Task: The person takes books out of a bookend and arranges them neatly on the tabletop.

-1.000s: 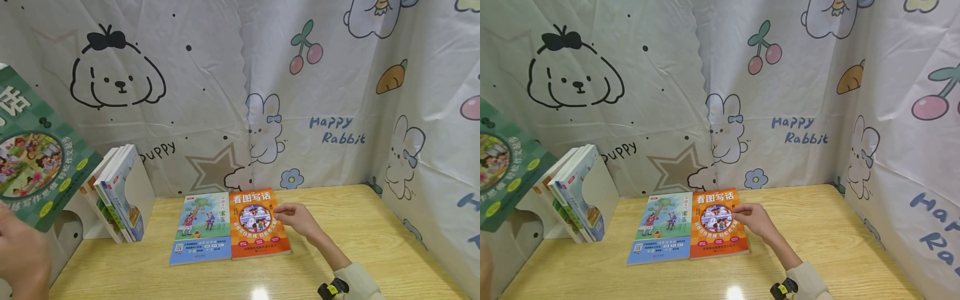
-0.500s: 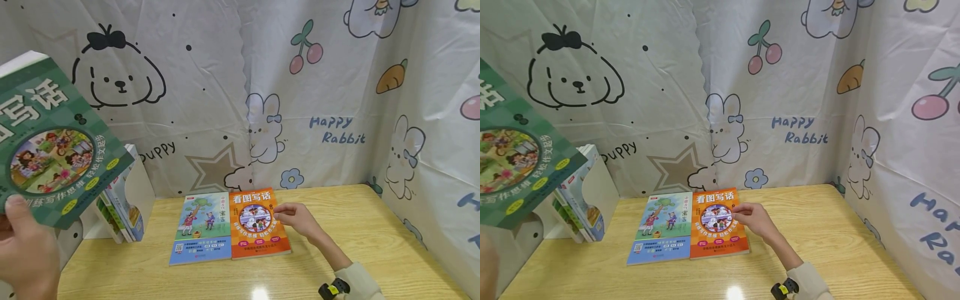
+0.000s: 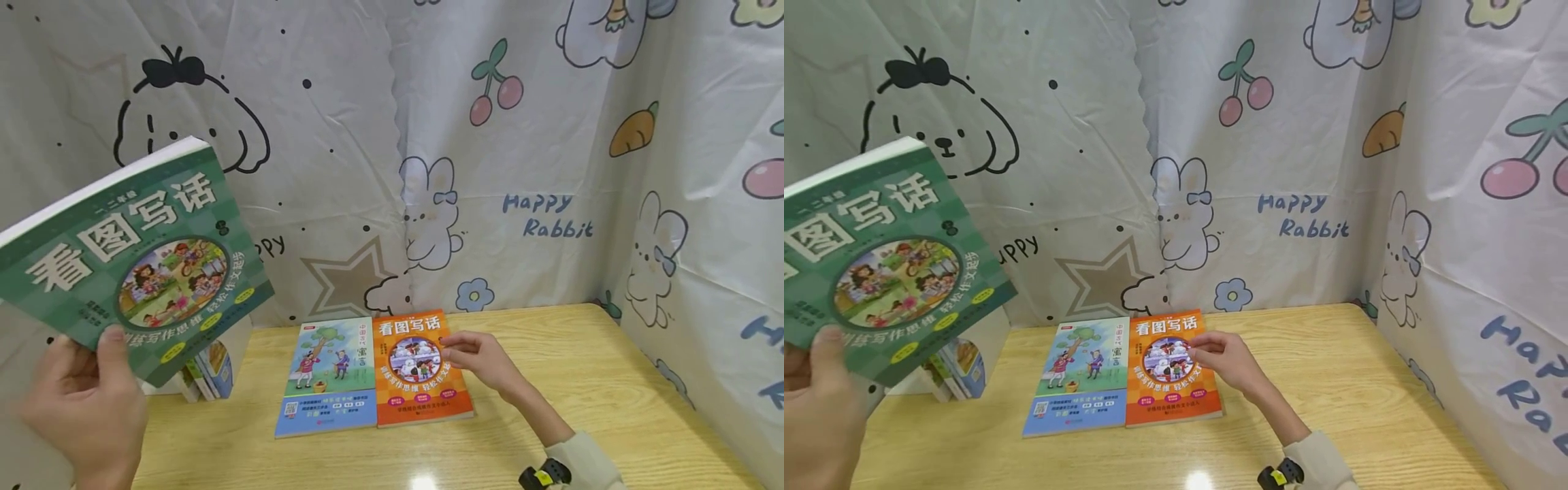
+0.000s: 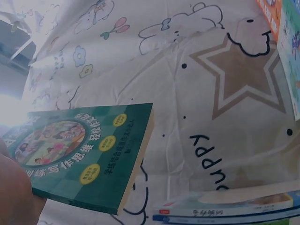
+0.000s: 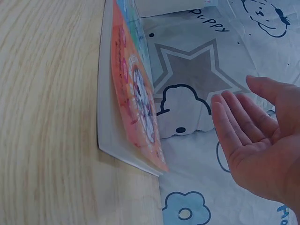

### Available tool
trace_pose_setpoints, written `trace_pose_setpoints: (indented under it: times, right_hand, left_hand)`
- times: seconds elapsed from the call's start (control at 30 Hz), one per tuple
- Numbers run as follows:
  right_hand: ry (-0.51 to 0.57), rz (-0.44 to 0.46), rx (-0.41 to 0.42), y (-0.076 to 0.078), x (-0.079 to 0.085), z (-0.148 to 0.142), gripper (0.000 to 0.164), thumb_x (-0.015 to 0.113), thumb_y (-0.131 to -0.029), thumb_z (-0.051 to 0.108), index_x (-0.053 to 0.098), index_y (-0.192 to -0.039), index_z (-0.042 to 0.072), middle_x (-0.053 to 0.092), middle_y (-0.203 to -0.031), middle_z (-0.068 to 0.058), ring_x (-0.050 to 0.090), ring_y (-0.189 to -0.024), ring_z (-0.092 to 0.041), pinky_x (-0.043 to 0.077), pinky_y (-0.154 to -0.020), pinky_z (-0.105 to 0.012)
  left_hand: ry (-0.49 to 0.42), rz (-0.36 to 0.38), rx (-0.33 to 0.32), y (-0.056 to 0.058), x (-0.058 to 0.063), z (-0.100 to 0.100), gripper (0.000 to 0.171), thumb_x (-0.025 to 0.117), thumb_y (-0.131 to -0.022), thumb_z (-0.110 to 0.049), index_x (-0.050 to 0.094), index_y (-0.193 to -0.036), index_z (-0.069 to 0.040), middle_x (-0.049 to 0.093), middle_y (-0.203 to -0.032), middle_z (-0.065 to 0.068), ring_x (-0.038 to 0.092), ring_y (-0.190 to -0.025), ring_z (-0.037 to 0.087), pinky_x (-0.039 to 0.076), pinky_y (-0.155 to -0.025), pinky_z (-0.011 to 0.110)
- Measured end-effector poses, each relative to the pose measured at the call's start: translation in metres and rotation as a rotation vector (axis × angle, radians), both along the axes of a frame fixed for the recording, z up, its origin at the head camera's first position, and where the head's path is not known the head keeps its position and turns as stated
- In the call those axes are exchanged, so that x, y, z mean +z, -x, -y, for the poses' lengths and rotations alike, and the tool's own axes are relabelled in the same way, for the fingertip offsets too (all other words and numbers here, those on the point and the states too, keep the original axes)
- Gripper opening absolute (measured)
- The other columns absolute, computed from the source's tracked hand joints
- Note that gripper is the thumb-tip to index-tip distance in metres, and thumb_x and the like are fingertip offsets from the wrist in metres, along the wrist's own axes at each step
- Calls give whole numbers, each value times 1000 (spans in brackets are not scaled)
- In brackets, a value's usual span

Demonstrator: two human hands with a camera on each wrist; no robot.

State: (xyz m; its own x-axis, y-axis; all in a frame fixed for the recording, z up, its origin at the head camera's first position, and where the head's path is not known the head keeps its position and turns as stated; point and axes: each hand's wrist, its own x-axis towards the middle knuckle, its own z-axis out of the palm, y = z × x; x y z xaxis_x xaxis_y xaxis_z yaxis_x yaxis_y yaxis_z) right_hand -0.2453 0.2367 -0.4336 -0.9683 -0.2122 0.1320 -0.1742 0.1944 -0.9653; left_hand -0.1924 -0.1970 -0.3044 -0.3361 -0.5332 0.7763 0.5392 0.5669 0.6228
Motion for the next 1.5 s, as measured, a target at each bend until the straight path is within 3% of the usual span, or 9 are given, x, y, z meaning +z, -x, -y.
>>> trace_pose_setpoints:
  times: [0.07,0.3,0.53,0.73,0.9,1.03,1.3,1.4,1.5]
  right_hand:
    - [15,-29,2,-1,2,2,33,69,-97,17,65,-120,-6,68,-116,-21,60,-111,-47,53,-92,-42]
    - [39,-129,-24,-3,9,10,30,68,-97,15,66,-118,-5,70,-115,-17,61,-111,-47,53,-91,-33]
    - [80,-186,-33,-4,17,18,28,68,-96,11,66,-119,-6,69,-114,-19,66,-107,-37,54,-88,-33]
    - [84,-203,3,-7,20,22,32,69,-95,11,64,-123,-5,67,-116,-24,68,-106,-27,54,-89,-31]
    - [118,-186,72,-10,24,25,40,69,-95,8,58,-130,-8,65,-121,-24,66,-109,-26,53,-90,-32]
    - [122,-179,135,-11,28,30,47,69,-95,11,53,-135,-8,61,-129,-24,61,-117,-30,52,-92,-34]
    - [78,-197,134,-13,29,29,47,68,-96,11,54,-139,-2,62,-127,-20,64,-111,-30,54,-89,-34]
    - [81,-201,153,-14,28,27,41,66,-98,10,57,-136,-1,66,-121,-19,67,-103,-28,55,-86,-36]
    - [64,-213,132,-14,26,25,35,66,-98,9,62,-131,0,69,-115,-15,69,-98,-25,55,-86,-36]
  left_hand:
    - [16,45,4,-2,-3,-3,18,65,-96,-2,72,-105,12,62,-80,-23,49,-57,-6,37,-59,7]
    - [27,100,-166,-4,-15,-18,23,66,-93,4,70,-116,8,70,-99,-16,66,-74,-3,49,-67,9]
    - [89,188,-316,-2,-36,-42,5,63,-94,8,67,-92,10,57,-63,-14,34,-41,4,27,-41,20]
    - [99,236,-425,-4,-51,-69,15,64,-93,9,70,-107,9,70,-88,-16,64,-65,0,47,-56,12]
    - [126,230,-538,-3,-60,-87,16,63,-92,11,70,-107,8,74,-91,4,68,-73,2,46,-57,15]
    - [103,245,-628,-2,-65,-98,18,63,-93,11,70,-109,6,73,-87,14,62,-64,2,44,-53,16]
    - [89,317,-750,-5,-74,-119,7,63,-95,4,70,-97,1,52,-61,2,34,-48,8,31,-42,25]
    - [93,322,-774,-4,-77,-125,6,64,-95,3,69,-95,0,43,-58,0,32,-48,7,31,-42,25]
    - [78,326,-807,-3,-77,-128,11,64,-95,3,71,-104,2,58,-65,2,43,-52,6,39,-45,23]
